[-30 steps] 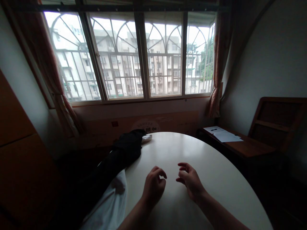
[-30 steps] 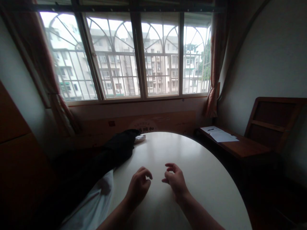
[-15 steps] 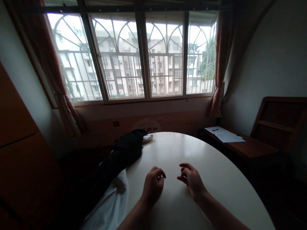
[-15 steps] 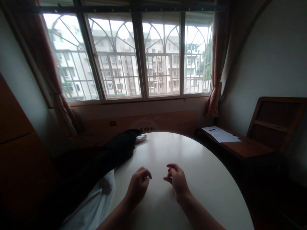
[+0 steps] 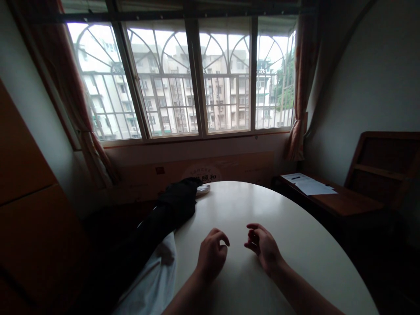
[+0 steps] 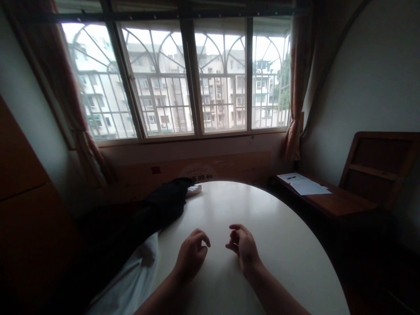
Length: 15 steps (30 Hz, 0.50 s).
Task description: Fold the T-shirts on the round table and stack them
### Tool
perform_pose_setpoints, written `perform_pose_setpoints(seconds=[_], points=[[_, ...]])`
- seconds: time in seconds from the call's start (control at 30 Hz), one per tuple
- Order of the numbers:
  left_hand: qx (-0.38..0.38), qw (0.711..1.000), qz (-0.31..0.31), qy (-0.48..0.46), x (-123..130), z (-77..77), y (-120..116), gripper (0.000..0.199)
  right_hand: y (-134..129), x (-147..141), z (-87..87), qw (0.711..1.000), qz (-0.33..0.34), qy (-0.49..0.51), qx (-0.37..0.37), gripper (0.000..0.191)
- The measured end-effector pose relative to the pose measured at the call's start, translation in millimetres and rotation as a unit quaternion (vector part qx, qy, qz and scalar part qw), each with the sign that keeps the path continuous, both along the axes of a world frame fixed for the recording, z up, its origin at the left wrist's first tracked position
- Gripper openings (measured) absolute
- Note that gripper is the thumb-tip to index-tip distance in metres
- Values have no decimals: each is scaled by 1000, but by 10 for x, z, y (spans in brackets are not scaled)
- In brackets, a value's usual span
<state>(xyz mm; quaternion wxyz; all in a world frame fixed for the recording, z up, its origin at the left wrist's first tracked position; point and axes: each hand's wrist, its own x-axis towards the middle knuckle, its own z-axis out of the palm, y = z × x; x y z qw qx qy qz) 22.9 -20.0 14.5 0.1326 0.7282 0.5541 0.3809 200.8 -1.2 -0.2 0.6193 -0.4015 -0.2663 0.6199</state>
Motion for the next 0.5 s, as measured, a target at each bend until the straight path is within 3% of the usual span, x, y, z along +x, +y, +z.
perform_pose_setpoints(seconds=[0.23,0.5], points=[[-5,998,-48,-40,-8,-45,23,40,13,-1,-20,1000,-1,2,-6,29],[29,997,-64,-9,-9,-15,0,41,34,38,-7,1000,-17,-4,-4,28]])
